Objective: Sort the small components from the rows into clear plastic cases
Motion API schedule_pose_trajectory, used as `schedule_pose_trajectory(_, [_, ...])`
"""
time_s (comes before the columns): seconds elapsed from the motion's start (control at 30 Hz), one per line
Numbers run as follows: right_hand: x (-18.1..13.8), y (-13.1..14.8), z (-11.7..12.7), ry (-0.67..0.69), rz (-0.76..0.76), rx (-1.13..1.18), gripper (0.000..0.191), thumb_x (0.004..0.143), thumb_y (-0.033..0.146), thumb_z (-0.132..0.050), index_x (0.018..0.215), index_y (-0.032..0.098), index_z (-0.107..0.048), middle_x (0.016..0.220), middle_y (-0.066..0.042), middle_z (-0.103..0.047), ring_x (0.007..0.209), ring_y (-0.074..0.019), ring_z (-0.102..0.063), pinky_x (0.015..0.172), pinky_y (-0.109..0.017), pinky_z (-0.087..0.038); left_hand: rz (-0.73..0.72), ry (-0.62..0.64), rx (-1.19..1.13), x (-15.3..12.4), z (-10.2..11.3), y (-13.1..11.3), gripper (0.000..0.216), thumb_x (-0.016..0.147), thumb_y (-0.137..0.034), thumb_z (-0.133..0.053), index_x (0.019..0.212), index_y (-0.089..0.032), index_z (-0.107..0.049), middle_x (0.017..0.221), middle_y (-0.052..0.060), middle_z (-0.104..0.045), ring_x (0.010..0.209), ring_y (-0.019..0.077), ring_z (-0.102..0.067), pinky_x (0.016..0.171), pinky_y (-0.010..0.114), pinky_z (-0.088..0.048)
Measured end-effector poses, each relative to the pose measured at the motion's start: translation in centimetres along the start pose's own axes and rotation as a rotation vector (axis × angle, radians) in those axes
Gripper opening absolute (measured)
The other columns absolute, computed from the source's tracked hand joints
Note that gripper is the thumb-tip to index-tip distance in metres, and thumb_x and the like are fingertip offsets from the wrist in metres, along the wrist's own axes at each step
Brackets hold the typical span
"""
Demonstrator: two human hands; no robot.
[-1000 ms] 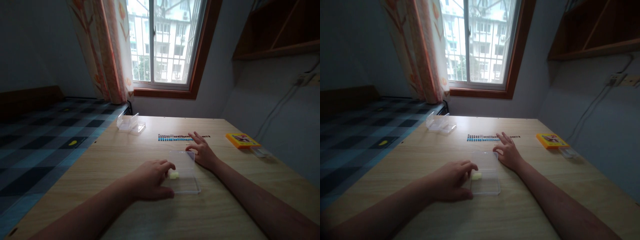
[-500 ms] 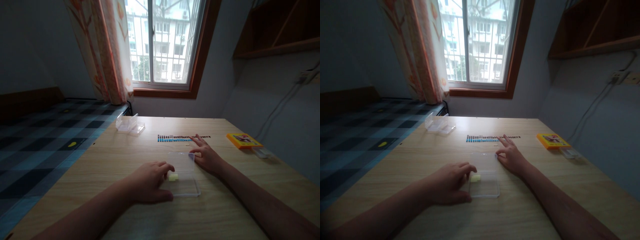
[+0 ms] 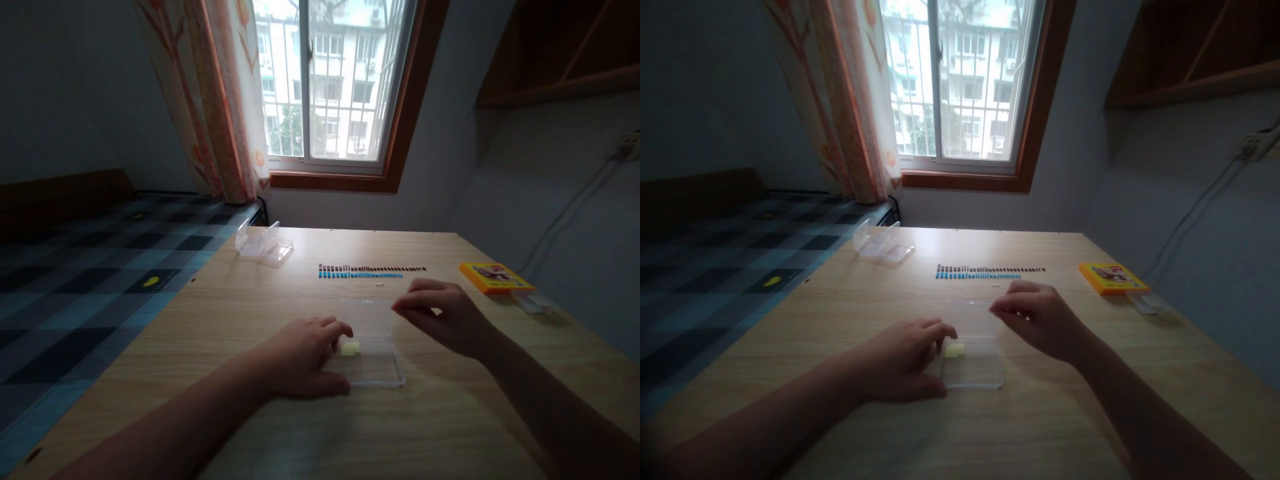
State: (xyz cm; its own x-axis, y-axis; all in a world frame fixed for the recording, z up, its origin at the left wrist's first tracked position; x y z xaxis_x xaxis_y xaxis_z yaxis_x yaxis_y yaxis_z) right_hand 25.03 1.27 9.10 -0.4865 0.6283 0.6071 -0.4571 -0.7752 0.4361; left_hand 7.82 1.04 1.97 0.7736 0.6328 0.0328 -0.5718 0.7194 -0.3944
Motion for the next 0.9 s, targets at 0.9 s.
schedule_pose_trajectory(0.9, [-1.5,1.7,-8.2,0.528,0.025,-0.183,0.017,0.095,0.02,-0.063,0.09,0.025,-0.079,0.078,0.001,-0.068,0.065,-0.0107,-0.058,0.062,-0.024,-0.037,-0.013,-0.001,-0.006,0.0,0.0,-0.2,0.064,0.075,-0.051,-0.08,0.128,-0.023,-0.059,0.104,0.005,-0.071,0.092,0.0279,-0.068,0.077,0.035,-0.051])
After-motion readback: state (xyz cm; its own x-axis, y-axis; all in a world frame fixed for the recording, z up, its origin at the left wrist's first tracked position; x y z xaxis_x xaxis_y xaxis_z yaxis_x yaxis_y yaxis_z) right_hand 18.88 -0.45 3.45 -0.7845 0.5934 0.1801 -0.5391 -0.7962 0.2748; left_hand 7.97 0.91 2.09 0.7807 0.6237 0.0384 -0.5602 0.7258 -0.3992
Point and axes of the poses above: each hand's wrist, its own x-axis towards the middle knuckle, its own z-axis out of the back of the hand, y = z × x, the point moved 10 cm from there along x, towards the middle knuckle
